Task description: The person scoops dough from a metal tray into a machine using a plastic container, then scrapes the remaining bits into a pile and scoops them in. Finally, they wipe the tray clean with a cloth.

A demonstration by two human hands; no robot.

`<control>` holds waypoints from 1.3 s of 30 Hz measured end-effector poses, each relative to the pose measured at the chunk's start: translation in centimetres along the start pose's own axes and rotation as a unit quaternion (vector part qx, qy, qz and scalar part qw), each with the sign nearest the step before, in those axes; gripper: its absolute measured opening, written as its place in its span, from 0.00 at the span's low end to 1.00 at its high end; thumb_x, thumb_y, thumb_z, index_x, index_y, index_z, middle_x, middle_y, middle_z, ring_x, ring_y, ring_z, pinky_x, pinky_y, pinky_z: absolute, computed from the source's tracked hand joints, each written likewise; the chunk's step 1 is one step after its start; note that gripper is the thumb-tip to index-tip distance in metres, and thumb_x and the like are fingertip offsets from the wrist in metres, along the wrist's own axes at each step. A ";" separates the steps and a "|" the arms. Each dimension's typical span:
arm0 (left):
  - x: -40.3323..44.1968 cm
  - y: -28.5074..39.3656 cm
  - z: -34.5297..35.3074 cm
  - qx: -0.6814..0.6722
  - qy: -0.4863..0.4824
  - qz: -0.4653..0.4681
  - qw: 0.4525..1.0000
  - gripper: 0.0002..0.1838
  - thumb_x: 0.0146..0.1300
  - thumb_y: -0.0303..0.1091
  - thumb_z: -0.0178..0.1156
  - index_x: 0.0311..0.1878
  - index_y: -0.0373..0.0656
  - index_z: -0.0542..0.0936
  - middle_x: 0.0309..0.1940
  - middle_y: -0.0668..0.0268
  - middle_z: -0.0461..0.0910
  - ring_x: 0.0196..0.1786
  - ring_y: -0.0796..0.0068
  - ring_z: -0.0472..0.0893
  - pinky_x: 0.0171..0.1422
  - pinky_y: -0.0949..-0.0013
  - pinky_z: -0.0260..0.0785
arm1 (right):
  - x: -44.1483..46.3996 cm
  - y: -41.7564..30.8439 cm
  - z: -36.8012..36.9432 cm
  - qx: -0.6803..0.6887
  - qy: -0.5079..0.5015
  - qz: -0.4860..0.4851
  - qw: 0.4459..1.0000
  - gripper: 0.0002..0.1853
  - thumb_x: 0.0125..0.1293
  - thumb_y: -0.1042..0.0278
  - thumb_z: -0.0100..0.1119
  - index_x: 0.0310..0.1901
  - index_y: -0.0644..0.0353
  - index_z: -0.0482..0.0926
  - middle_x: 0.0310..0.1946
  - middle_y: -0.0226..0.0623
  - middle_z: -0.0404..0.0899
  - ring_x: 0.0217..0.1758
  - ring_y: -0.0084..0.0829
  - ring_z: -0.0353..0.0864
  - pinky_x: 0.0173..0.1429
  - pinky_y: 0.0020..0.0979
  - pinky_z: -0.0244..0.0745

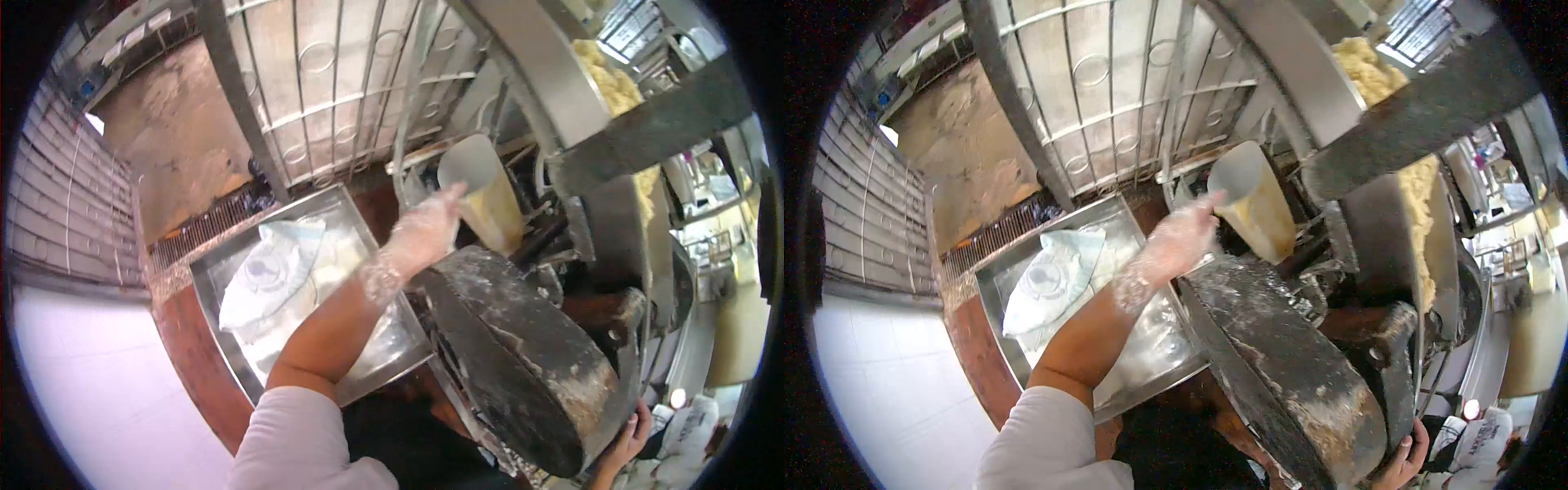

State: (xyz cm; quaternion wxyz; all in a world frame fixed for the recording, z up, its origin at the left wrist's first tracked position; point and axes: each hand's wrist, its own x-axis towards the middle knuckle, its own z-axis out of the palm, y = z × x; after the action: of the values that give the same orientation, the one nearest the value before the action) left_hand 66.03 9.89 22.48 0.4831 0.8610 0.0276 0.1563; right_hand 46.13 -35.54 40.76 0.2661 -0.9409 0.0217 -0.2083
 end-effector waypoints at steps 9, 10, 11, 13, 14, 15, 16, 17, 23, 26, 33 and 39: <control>-22.8 -40.3 -13.3 0.375 -0.025 -0.386 0.842 0.23 0.62 0.46 0.58 0.53 0.39 0.78 0.43 0.49 0.82 0.48 0.47 0.80 0.62 0.57 0.66 | 1.0 7.6 -4.0 -0.063 -0.017 0.014 0.998 0.20 0.70 0.58 0.50 0.56 0.65 0.72 0.52 0.39 0.74 0.57 0.32 0.71 0.61 0.32 0.66; -23.5 -39.8 -16.0 0.415 -0.126 -0.386 0.814 0.26 0.61 0.51 0.57 0.55 0.42 0.79 0.49 0.46 0.79 0.52 0.46 0.78 0.65 0.60 0.64 | 1.0 6.8 -4.4 -0.067 -0.020 0.025 0.997 0.21 0.70 0.58 0.50 0.56 0.65 0.72 0.52 0.39 0.74 0.56 0.32 0.72 0.61 0.32 0.66; -24.8 -38.8 -16.3 0.248 0.167 -0.526 0.796 0.37 0.56 0.54 0.62 0.62 0.36 0.71 0.57 0.42 0.74 0.60 0.46 0.74 0.69 0.62 0.61 | 1.3 6.3 -4.1 -0.072 -0.021 0.040 0.996 0.21 0.70 0.58 0.50 0.56 0.65 0.72 0.52 0.39 0.75 0.56 0.32 0.72 0.62 0.32 0.66; -24.8 -37.4 -17.1 0.145 0.240 -0.505 0.816 0.54 0.45 0.46 0.74 0.67 0.21 0.57 0.62 0.37 0.67 0.67 0.49 0.67 0.71 0.63 0.59 | 1.6 5.0 -4.0 -0.076 -0.022 0.064 0.995 0.21 0.70 0.58 0.50 0.56 0.66 0.72 0.52 0.40 0.75 0.56 0.32 0.72 0.62 0.32 0.66; -25.3 -39.2 -17.0 0.176 0.227 -0.486 0.825 0.54 0.44 0.44 0.74 0.68 0.23 0.55 0.62 0.38 0.67 0.67 0.50 0.68 0.70 0.63 0.61 | 1.8 4.6 -3.9 -0.076 -0.021 0.072 0.994 0.21 0.70 0.58 0.50 0.56 0.66 0.72 0.52 0.40 0.75 0.56 0.32 0.72 0.62 0.32 0.66; -25.2 -39.7 -16.7 0.167 0.218 -0.472 0.838 0.55 0.44 0.44 0.74 0.68 0.24 0.55 0.62 0.38 0.67 0.67 0.50 0.68 0.70 0.63 0.61 | 1.8 4.4 -3.5 -0.077 -0.024 0.080 0.994 0.21 0.70 0.58 0.50 0.56 0.66 0.72 0.52 0.40 0.75 0.56 0.32 0.72 0.62 0.32 0.66; -25.0 -39.7 -16.7 0.158 0.208 -0.461 0.848 0.56 0.43 0.45 0.75 0.69 0.24 0.54 0.62 0.38 0.67 0.67 0.51 0.68 0.70 0.62 0.61 | 1.9 4.1 -3.5 -0.078 -0.026 0.084 0.993 0.21 0.70 0.58 0.50 0.56 0.67 0.72 0.52 0.40 0.75 0.56 0.32 0.72 0.62 0.33 0.65; -24.6 -39.8 -16.2 0.154 0.206 -0.467 0.846 0.56 0.43 0.45 0.75 0.69 0.24 0.54 0.62 0.38 0.67 0.67 0.51 0.68 0.70 0.62 0.61 | 2.1 3.9 -3.3 -0.081 -0.031 0.088 0.992 0.21 0.70 0.58 0.50 0.56 0.67 0.72 0.52 0.40 0.75 0.56 0.32 0.72 0.62 0.33 0.65; -32.3 -48.6 0.5 0.370 0.004 -0.432 0.823 0.48 0.46 0.51 0.72 0.66 0.32 0.64 0.56 0.44 0.74 0.58 0.50 0.76 0.60 0.57 0.71 | 2.7 3.2 -2.9 -0.090 -0.057 0.094 0.990 0.22 0.70 0.57 0.49 0.56 0.68 0.72 0.52 0.41 0.75 0.55 0.33 0.72 0.62 0.33 0.65; -29.3 -38.9 3.4 0.081 0.023 -0.646 0.759 0.35 0.52 0.51 0.68 0.57 0.36 0.75 0.53 0.48 0.77 0.55 0.50 0.77 0.56 0.57 0.72 | 2.7 3.0 -2.8 -0.081 -0.059 0.090 0.991 0.22 0.70 0.57 0.49 0.56 0.69 0.72 0.52 0.42 0.75 0.55 0.33 0.72 0.62 0.33 0.65; -23.5 -23.6 2.7 -0.045 0.325 -0.284 0.901 0.26 0.49 0.33 0.70 0.53 0.35 0.76 0.44 0.49 0.81 0.50 0.53 0.81 0.55 0.60 0.72 | 1.2 3.9 -2.9 -0.039 -0.049 0.082 0.995 0.23 0.71 0.57 0.49 0.56 0.71 0.72 0.51 0.43 0.75 0.54 0.33 0.73 0.62 0.33 0.64; -10.1 -5.5 -7.8 -0.125 0.139 -0.122 0.975 0.23 0.49 0.31 0.68 0.50 0.34 0.78 0.45 0.52 0.81 0.51 0.59 0.81 0.54 0.63 0.72 | 0.6 -0.5 -0.2 -0.010 -0.024 0.044 0.999 0.25 0.70 0.55 0.50 0.55 0.71 0.72 0.53 0.43 0.75 0.56 0.33 0.72 0.63 0.34 0.63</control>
State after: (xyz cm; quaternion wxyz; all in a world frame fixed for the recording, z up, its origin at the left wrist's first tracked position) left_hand 54.68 17.17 19.19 0.5939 0.7539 0.1797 0.2160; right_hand 46.61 -35.31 41.38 0.2665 -0.9462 0.0590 -0.1739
